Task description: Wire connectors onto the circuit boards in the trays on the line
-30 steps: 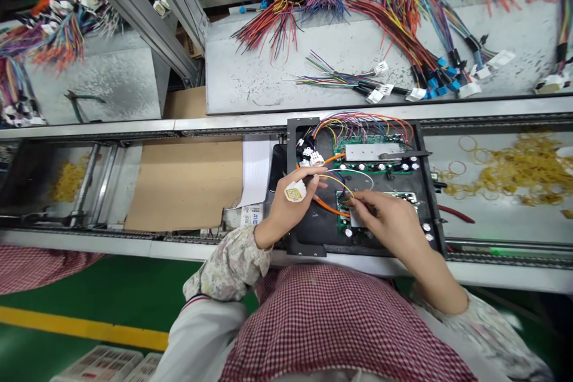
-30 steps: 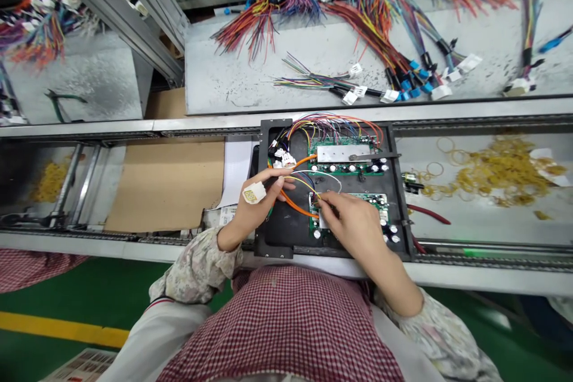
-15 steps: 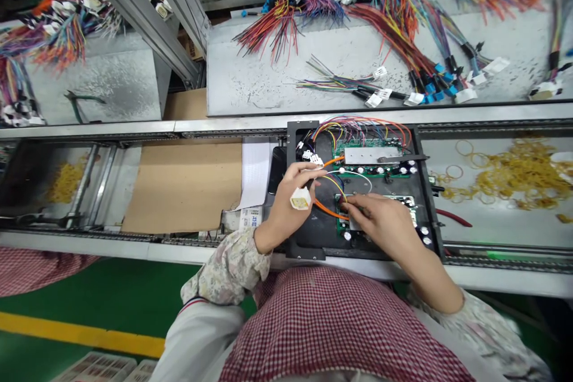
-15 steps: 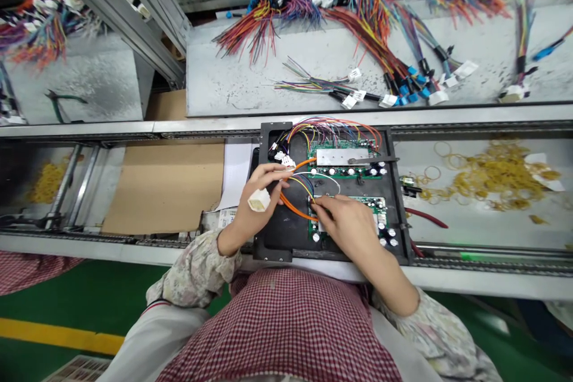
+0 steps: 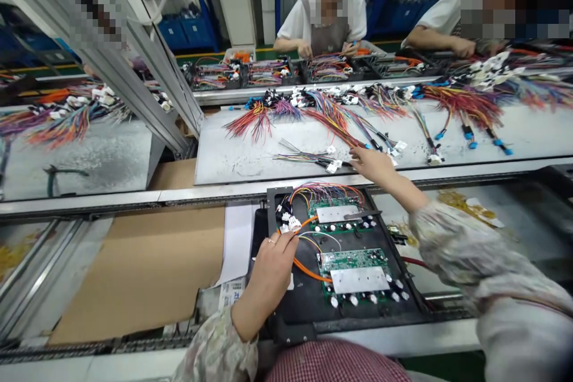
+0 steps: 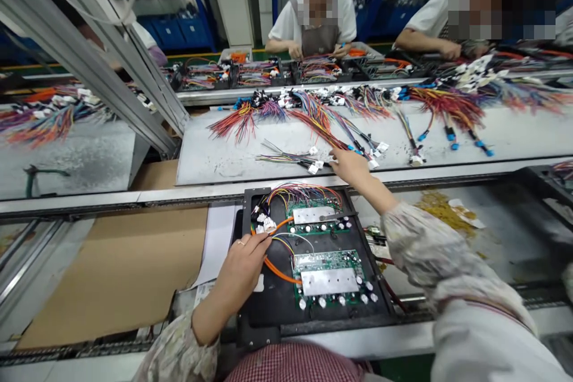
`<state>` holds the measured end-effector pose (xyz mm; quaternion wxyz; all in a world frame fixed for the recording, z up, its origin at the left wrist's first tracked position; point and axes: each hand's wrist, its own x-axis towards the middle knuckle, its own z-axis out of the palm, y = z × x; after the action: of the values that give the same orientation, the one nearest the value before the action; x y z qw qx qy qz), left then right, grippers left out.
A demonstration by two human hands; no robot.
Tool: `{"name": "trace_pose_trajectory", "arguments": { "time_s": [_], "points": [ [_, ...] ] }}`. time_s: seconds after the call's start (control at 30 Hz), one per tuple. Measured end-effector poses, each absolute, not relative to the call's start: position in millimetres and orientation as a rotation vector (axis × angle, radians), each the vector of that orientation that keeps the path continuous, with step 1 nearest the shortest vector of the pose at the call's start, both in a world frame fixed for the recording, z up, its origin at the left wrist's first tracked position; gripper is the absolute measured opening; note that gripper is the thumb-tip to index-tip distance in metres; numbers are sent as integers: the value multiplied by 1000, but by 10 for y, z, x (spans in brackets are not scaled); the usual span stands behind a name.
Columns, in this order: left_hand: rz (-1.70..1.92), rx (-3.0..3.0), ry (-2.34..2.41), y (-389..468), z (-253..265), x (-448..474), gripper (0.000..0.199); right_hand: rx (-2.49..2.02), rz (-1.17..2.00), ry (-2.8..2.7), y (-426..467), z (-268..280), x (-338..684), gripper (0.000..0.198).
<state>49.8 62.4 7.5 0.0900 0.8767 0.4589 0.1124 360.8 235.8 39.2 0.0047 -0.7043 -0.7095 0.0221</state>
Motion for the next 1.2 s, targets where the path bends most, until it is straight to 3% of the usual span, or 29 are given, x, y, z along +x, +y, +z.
{"name": "trace_pose_trajectory", "arguments": {
  "time_s": [0.13,0.27,0.47,0.6,0.83,0.93,1.07,1.2],
  "points": [
    [332,2600,1458,624,37,501,43,-2182,163,-2326,2743,218,3380,28],
    [407,2623,1502,648,-34,490,32,-2073,175,-2365,2798,127,3318,33],
    [579,2559,1503,712,-39,473,19,-2220,-52,-2100,2992,270,3916,33],
    [616,2463,1543,754,16,463,21,-2349,-158,-1918,3155,317,4377,35],
    [729,2292,1652,820,58,379,24,-2179,-190,-1886,3209,483,4472,31],
    [783,2131,1610,832,112,360,24,-2100,-200,-1850,3079,781,4486,26],
    [894,1946,1557,840,191,346,26,-1960,-151,-1975,2582,1213,4461,40],
    [1072,1681,1418,762,338,428,32,-1746,-489,-2135,1706,1423,4230,29]
  ]
}}
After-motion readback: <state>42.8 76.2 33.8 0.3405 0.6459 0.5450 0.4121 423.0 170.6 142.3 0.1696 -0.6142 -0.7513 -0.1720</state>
